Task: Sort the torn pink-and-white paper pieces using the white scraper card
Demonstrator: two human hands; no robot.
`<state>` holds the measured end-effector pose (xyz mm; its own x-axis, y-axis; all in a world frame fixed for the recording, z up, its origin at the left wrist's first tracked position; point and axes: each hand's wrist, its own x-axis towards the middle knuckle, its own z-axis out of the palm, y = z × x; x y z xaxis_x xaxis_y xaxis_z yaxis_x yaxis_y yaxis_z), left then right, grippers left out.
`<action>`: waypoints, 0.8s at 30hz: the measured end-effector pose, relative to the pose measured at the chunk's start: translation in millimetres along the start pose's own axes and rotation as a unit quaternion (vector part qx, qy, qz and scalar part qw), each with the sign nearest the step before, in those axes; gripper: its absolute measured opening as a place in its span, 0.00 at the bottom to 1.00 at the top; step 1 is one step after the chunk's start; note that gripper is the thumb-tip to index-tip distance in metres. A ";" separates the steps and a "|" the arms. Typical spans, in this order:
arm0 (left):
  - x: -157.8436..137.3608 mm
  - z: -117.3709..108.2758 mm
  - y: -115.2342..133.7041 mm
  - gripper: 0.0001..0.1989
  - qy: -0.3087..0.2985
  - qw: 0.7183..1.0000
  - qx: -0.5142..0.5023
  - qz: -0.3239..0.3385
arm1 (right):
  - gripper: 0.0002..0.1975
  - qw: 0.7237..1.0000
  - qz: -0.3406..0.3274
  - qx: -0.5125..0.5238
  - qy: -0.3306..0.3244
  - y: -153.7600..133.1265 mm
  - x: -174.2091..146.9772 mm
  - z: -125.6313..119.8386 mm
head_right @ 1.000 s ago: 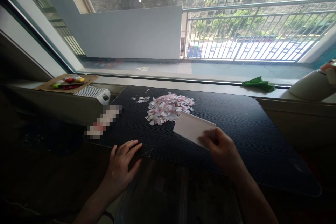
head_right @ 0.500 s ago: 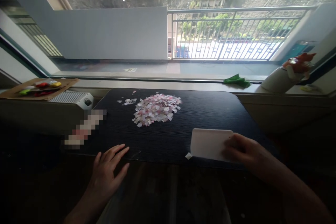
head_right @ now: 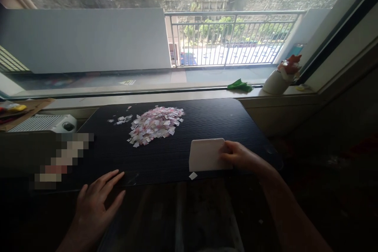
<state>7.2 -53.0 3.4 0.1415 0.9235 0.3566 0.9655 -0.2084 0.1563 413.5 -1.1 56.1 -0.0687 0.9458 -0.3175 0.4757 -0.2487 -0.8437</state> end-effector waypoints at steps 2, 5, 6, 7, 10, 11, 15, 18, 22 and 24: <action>-0.3 0.5 -1.2 0.18 -0.003 1.000 0.002 0.000 | 0.11 1.000 0.002 0.014 -0.016 2.6 -2.5 -0.2; -0.7 1.1 -2.0 0.18 -0.008 1.000 0.002 -0.001 | 0.12 0.998 -0.002 0.037 -0.051 6.2 -7.8 -1.9; -0.8 1.3 -2.1 0.18 -0.009 1.000 0.001 -0.001 | 0.13 0.997 -0.004 0.042 -0.057 6.6 -10.9 -3.2; -0.9 1.6 -2.2 0.19 -0.010 1.000 0.000 0.000 | 0.13 0.997 -0.005 0.043 -0.059 6.2 -14.7 -4.8; -1.7 3.5 -3.5 0.19 -0.005 1.000 -0.006 -0.004 | 0.13 0.998 -0.001 0.038 -0.050 1.6 -27.5 -9.7; -2.0 4.4 -4.2 0.18 -0.002 1.000 -0.007 -0.007 | 0.13 0.998 -0.002 0.035 -0.043 -0.2 -30.2 -10.5; -2.3 8.3 -5.1 0.18 0.018 1.000 -0.008 0.004 | 0.11 0.996 -0.059 0.036 0.052 -5.3 -18.0 -0.7; -0.8 9.2 -1.9 0.17 0.027 1.000 -0.003 -0.002 | 0.12 0.981 -0.118 0.058 0.142 -13.0 15.3 22.8; -1.4 9.9 2.0 0.17 0.028 0.999 -0.011 -0.016 | 0.10 0.964 -0.172 0.027 0.199 -35.8 53.5 59.6; -3.4 11.6 0.9 0.17 0.030 0.999 -0.017 -0.013 | 0.08 0.961 -0.188 -0.011 0.203 -45.3 58.7 72.3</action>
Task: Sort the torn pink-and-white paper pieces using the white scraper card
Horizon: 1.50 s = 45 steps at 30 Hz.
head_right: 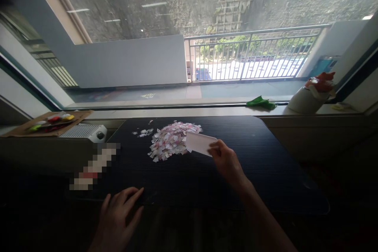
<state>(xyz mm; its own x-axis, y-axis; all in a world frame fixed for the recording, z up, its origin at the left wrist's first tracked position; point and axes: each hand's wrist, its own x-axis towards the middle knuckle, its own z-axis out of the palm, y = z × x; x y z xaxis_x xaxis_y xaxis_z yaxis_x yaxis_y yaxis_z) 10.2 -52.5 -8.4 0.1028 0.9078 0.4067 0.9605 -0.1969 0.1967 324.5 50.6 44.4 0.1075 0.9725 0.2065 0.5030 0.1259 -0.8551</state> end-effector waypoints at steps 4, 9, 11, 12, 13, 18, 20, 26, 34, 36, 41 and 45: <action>-3.3 5.4 -8.4 0.17 0.004 1.000 -0.015 0.012 | 0.05 0.997 -0.027 0.007 -0.075 -6.3 -10.5 4.7; -0.8 8.2 -20.6 0.17 -0.012 0.999 -0.015 0.039 | 0.07 1.000 -0.009 -0.011 -0.018 -0.9 -16.7 0.2; 0.5 7.3 -23.0 0.17 -0.023 0.999 -0.007 0.046 | 0.07 0.999 -0.003 -0.009 -0.044 -1.5 -16.9 3.7; 0.8 6.8 -23.1 0.18 -0.029 0.998 -0.006 0.051 | 0.06 0.998 -0.004 -0.003 -0.062 -2.6 -17.9 6.4; 0.9 6.3 -22.3 0.18 -0.031 0.998 -0.008 0.054 | 0.06 0.997 -0.006 0.004 -0.076 -4.3 -19.7 9.1; -0.1 5.3 -9.3 0.17 0.001 0.999 -0.036 0.012 | 0.06 0.998 -0.012 0.020 -0.059 -12.1 -32.5 14.5; 0.3 4.8 -5.6 0.16 0.007 0.999 -0.042 -0.001 | 0.06 0.998 -0.006 0.016 -0.057 -12.5 -35.8 11.2; 2.1 0.2 -10.9 0.17 -0.039 0.998 -0.031 0.035 | 0.07 0.996 0.029 -0.074 -0.037 -12.9 -42.1 -4.1; 1.5 -0.1 -13.6 0.18 -0.044 0.998 -0.021 0.033 | 0.06 0.997 0.020 -0.069 -0.042 -16.1 -42.4 -5.0; 1.1 0.9 -14.0 0.18 -0.039 0.998 -0.021 0.035 | 0.07 0.996 0.048 -0.065 -0.035 -10.0 -46.6 -16.9; 2.8 0.3 -10.7 0.17 -0.017 0.999 -0.020 0.037 | 0.09 0.990 0.097 -0.100 -0.037 13.5 -64.9 -76.2; 5.2 -1.9 -7.6 0.16 -0.001 0.999 -0.024 0.036 | 0.08 0.990 0.120 -0.062 -0.044 25.7 -62.8 -109.6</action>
<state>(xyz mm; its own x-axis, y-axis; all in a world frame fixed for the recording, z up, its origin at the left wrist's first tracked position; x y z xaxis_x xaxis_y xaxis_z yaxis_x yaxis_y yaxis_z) 2.8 -47.0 -6.1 0.1723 0.8908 0.4205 0.9368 -0.2802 0.2098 424.7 -28.7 61.6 0.1638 0.9856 -0.0427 0.5744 -0.1305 -0.8081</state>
